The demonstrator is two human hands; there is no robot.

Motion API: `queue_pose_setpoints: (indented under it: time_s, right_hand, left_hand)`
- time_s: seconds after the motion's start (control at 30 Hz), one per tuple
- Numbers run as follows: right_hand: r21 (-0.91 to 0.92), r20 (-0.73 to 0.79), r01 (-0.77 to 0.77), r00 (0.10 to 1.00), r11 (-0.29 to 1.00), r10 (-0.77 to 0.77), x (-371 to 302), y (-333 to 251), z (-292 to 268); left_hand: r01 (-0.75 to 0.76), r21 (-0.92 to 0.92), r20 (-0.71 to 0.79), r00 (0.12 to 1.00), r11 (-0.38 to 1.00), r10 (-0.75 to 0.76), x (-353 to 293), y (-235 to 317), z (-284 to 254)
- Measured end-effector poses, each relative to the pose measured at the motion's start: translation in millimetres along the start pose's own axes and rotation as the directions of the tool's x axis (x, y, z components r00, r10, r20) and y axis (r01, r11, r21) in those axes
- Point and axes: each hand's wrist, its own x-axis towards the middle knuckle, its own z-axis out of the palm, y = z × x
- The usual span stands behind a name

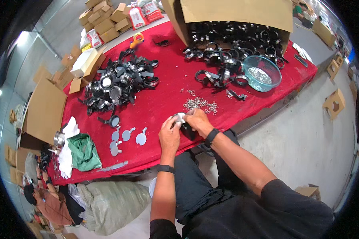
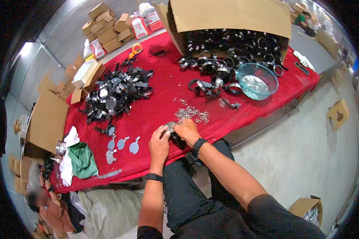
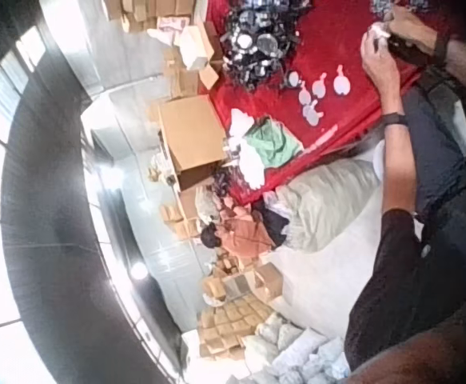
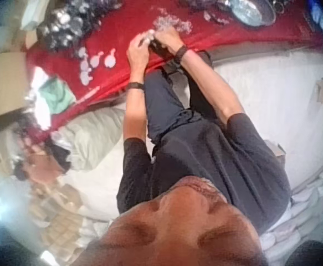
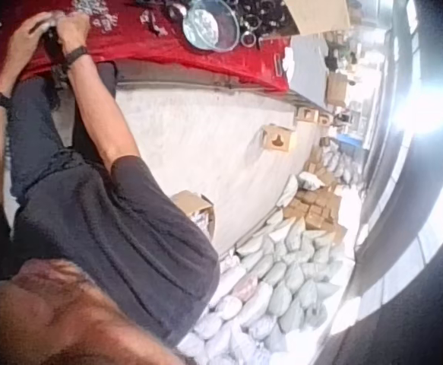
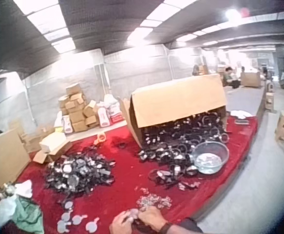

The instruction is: Assembling metal plates and rings into plastic housing components at a manufacturing workstation.

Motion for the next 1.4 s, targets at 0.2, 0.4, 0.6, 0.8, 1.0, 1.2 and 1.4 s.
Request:
queue_pose_setpoints:
  time_s: [0.2,0.4,0.6,0.8,1.0,1.2,1.4]
  right_hand:
    - [-0.104,-0.164,0.153,0.972,0.983,-0.169,12,-2,20]
    - [-0.047,-0.125,0.222,0.966,0.974,-0.226,19,19,2]
    - [-0.264,-0.318,0.469,0.783,0.843,-0.534,-11,42,-92]
    - [-0.440,-0.112,0.512,0.784,0.738,-0.611,-9,36,-110]
    - [-0.577,-0.026,0.553,0.723,0.601,-0.690,26,37,-102]
    - [-0.617,0.000,0.510,0.761,0.599,-0.649,25,38,-91]
    - [-0.520,-0.082,0.583,0.693,0.624,-0.716,20,35,-105]
  left_hand:
    - [-0.149,0.294,0.082,0.988,0.944,0.131,5,16,-9]
    - [-0.259,0.262,0.211,0.955,0.930,0.207,10,18,-7]
    - [-0.181,0.191,0.212,0.967,0.965,0.140,19,22,-10]
    - [-0.009,0.006,0.192,0.981,1.000,0.008,43,17,-10]
    - [0.314,-0.359,0.288,0.933,0.879,-0.216,52,12,-14]
    - [0.064,-0.153,0.157,0.987,0.986,-0.039,61,11,-17]
    - [-0.057,0.142,0.067,0.997,0.988,0.047,27,14,-25]
